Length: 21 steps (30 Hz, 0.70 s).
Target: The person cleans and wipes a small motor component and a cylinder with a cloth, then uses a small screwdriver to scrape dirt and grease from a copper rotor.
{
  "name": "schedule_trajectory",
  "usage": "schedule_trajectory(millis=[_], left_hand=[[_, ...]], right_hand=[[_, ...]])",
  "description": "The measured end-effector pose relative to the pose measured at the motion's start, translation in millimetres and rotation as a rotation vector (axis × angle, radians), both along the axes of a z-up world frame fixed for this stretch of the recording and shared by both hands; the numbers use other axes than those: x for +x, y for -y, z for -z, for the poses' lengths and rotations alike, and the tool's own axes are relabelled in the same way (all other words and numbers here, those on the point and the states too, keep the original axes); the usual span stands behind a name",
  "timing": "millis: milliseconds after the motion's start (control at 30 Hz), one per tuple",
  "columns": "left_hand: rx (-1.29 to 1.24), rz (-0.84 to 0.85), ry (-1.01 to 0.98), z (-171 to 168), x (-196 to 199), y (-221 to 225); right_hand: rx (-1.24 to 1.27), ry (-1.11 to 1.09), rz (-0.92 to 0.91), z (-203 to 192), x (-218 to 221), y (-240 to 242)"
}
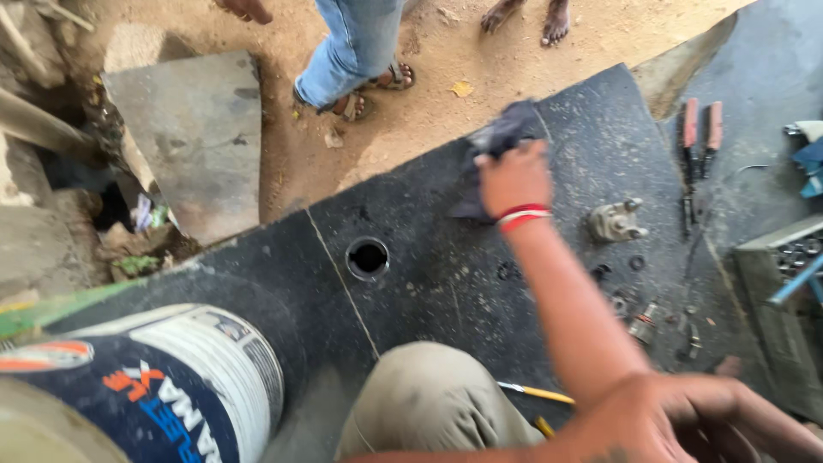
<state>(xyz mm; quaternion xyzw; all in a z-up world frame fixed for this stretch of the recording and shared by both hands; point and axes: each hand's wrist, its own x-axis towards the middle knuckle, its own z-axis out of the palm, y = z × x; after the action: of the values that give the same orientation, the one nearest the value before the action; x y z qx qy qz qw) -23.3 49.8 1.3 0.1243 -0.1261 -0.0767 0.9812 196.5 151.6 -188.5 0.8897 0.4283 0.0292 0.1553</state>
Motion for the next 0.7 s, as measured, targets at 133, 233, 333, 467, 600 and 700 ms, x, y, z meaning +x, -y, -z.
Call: schedule_trajectory(millis=[133, 233, 333, 467, 600, 700], left_hand=[[0.152, -0.065, -0.066, -51.3, 5.6, -8.7], [0.061, -0.029, -0.087, -67.8, 7.1, 3.9], [0.073, 0.009, -0.042, -62.7, 8.6, 12.7], [0.098, 0.072, -0.008, -41.9, 6.6, 15.1], [0.057, 0.048, 0.009, -30.3, 1.8, 26.8], [0.045, 0.040, 0.018, -22.4, -0.8, 18.7]], right_hand=[[0.546, -0.415, 0.198, -2.5, -44.9, -42.7], [1.045, -0.511, 0.195, -8.6, -47.5, -55.1], [1.049, -0.535, 0.360, -28.8, -29.4, -35.4], [0.938, -0.451, 0.353, -58.7, -0.6, 36.6], [0.662, -0.450, 0.325, -51.8, -6.4, 79.4], [0.483, -0.431, 0.423, -29.6, -27.4, 63.1]])
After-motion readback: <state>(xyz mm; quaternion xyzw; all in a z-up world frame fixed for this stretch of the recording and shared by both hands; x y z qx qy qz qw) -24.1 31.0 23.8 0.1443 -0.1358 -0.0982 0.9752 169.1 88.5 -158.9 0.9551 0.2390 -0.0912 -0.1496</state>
